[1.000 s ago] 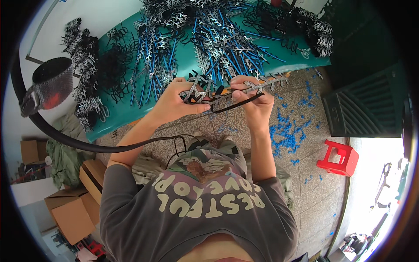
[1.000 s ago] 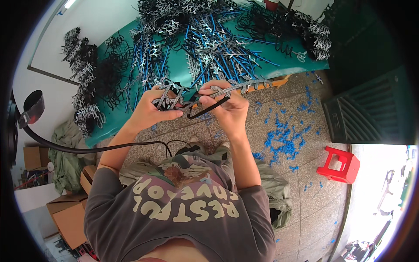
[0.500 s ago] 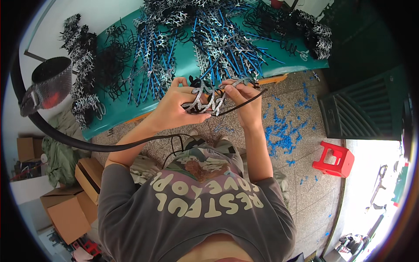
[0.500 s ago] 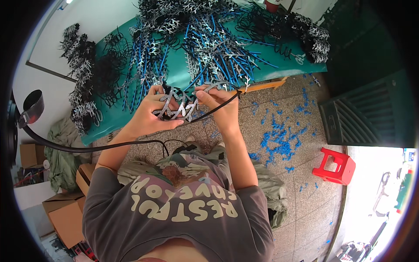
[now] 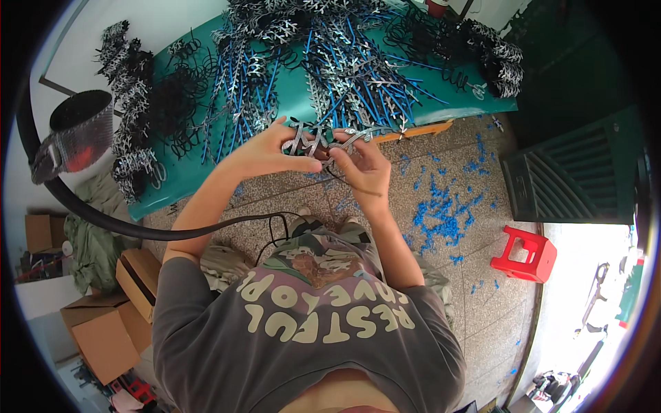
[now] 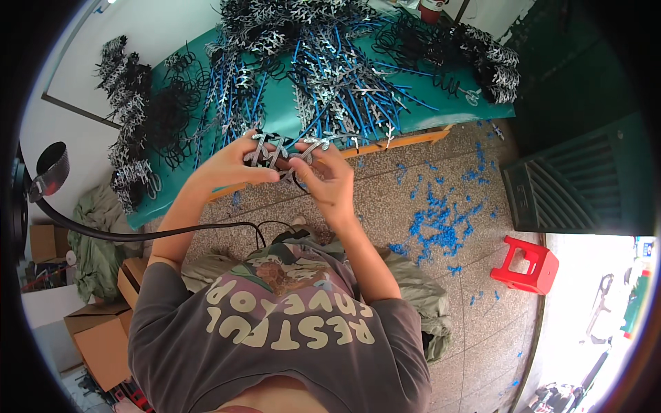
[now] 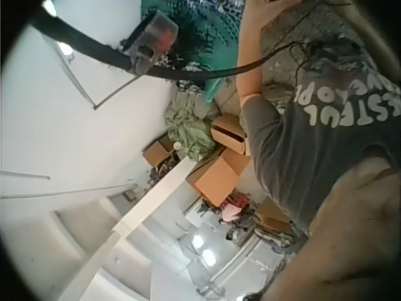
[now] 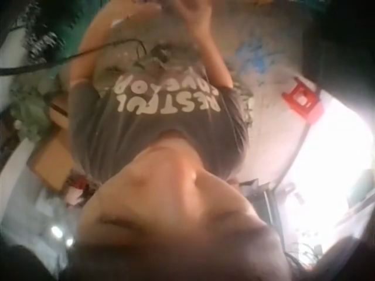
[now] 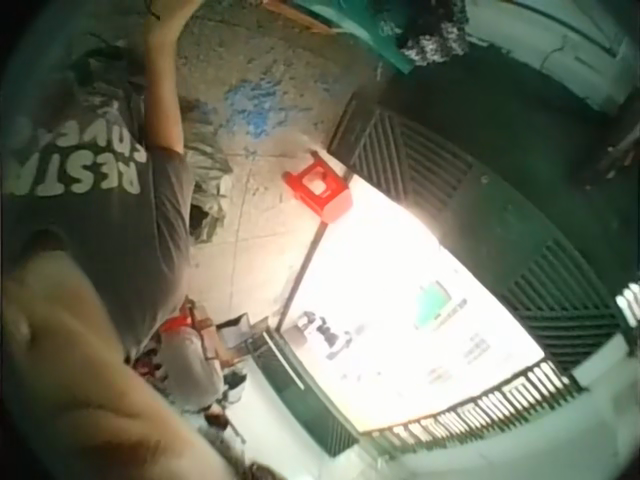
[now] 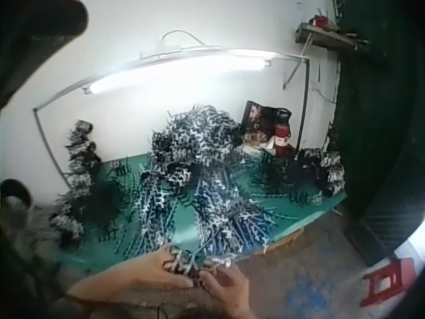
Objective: The person trims the end of a coiled strap with scissors, then wraps and adheres a decorative rhinestone strip along the coiled strap by hand.
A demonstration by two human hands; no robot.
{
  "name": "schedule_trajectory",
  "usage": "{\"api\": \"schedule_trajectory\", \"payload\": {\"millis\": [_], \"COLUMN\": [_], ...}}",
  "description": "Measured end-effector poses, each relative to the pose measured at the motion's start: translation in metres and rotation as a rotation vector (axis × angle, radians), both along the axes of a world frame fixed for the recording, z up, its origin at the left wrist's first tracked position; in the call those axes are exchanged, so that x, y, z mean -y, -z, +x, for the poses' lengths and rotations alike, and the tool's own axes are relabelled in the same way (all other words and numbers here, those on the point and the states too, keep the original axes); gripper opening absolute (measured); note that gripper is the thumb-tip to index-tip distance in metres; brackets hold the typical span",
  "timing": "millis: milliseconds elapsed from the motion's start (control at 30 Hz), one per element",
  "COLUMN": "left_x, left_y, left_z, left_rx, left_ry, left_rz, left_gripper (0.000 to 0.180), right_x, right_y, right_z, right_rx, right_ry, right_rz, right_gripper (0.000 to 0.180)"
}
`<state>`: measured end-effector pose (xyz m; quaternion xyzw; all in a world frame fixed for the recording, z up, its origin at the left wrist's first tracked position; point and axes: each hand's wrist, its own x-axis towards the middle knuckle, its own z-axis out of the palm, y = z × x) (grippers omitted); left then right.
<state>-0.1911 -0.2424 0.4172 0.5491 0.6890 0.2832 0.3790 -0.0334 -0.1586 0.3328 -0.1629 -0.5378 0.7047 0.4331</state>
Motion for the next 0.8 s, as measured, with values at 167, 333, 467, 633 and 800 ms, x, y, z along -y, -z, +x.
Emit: {"api": "schedule_trajectory", "payload": {"millis": [167,333,467,633,800], "left_x": [0.003,0.008,0.01,0.01,0.013], "left_y": [0.031,0.019,0.023,0.02,0.016], "left_z": [0.007,0.012,0.008,0.012,0.013], "left_rx": [0.125,-0.088,-0.146,-0.163,-0.31], "left_ry": [-0.071,-0.028,0.04,0.062,0.158], "left_rz": [0.226,0.267,0.329,0.466,0.568], "left_gripper": [0.021,0.023,0.023,0.021,0.022], "right_x": [-0.001,-0.013,-0.017,-0.026,-0.03], "right_y": [-0.018,-0.021,-0.023,-0.038,-0.028], "right_z": [0.006,0.021,0.021,0.02,0.017], "right_rx": [0.283,0.027,0.01,0.071,0.091], "right_ry": [0.188,-0.096,0.076,-0.002,-0.072], "right_rz": [0.432,-0.074,-0.118,-0.049,-0.062], "right_gripper": [0.049,0.035,0.017,0.013,0.014]}}
